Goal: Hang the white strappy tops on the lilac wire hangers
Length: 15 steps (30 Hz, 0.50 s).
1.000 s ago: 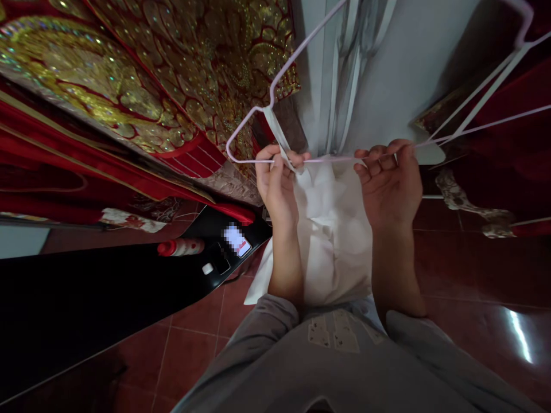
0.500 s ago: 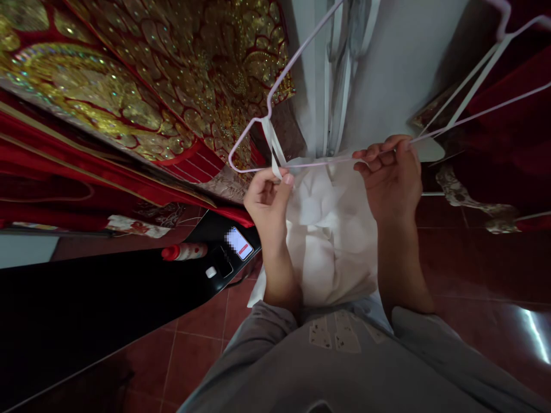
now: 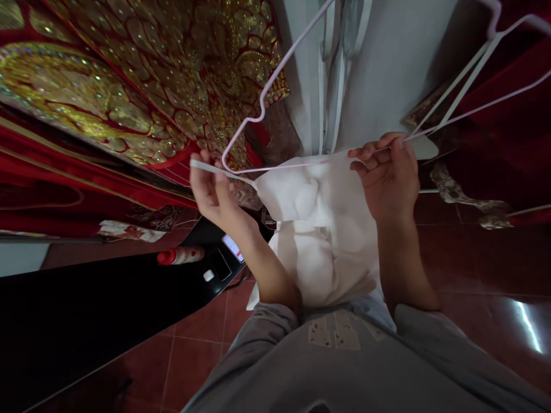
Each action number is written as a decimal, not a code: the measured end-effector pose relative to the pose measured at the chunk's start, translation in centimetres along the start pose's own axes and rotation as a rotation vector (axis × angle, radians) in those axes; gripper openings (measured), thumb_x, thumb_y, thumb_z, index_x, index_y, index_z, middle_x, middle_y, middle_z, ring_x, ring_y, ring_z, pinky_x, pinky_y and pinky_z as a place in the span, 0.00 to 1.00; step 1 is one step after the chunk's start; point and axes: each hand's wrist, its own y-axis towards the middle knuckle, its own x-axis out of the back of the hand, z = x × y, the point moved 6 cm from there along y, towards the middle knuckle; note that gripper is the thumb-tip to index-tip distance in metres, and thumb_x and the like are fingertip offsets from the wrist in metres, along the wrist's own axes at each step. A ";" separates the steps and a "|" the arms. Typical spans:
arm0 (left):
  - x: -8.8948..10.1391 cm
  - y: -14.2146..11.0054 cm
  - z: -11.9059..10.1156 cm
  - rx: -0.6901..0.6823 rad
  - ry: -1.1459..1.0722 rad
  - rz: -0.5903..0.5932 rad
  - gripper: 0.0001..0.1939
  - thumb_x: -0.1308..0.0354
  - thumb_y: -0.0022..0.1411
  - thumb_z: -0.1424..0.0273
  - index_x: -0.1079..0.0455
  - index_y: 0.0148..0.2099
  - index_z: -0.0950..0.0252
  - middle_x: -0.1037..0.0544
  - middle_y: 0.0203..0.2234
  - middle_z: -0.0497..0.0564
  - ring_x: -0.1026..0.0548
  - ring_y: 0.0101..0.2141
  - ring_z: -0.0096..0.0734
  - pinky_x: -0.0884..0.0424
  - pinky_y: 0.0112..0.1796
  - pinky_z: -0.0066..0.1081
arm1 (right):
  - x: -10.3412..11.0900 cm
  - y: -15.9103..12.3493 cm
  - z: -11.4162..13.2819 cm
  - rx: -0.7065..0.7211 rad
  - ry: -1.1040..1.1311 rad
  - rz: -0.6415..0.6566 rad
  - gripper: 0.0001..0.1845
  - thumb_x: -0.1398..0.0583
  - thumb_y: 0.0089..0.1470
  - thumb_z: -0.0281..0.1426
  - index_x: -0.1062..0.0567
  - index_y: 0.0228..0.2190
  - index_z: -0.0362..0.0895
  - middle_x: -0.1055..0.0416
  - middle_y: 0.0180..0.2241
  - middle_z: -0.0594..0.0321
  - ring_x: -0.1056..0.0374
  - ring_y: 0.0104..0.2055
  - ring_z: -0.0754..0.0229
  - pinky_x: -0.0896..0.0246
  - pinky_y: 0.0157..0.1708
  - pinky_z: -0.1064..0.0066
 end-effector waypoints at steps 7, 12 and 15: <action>-4.7 -4.3 3.0 0.350 -0.099 0.389 0.22 0.34 0.69 0.46 0.21 0.50 0.59 0.13 0.52 0.58 0.15 0.53 0.45 0.21 0.38 0.29 | -0.6 0.2 -1.0 0.036 -0.092 0.092 0.20 0.45 0.66 0.57 0.28 0.38 0.55 0.24 0.37 0.62 0.21 0.53 0.51 0.25 0.47 0.56; -6.0 -4.5 2.8 0.372 -0.155 0.373 0.19 0.36 0.73 0.48 0.29 0.43 0.58 0.14 0.41 0.51 0.14 0.47 0.37 0.18 0.40 0.28 | -0.8 -1.2 0.9 -0.042 -0.073 0.040 0.15 0.37 0.63 0.51 0.21 0.38 0.53 0.17 0.40 0.63 0.18 0.47 0.54 0.21 0.51 0.56; -5.9 -4.2 3.1 0.373 -0.135 0.341 0.19 0.40 0.76 0.49 0.31 0.42 0.59 0.17 0.38 0.50 0.14 0.46 0.35 0.17 0.42 0.28 | 1.0 -1.5 2.8 0.062 -0.216 -0.101 0.10 0.33 0.61 0.41 0.18 0.32 0.48 0.17 0.33 0.63 0.20 0.37 0.59 0.22 0.41 0.63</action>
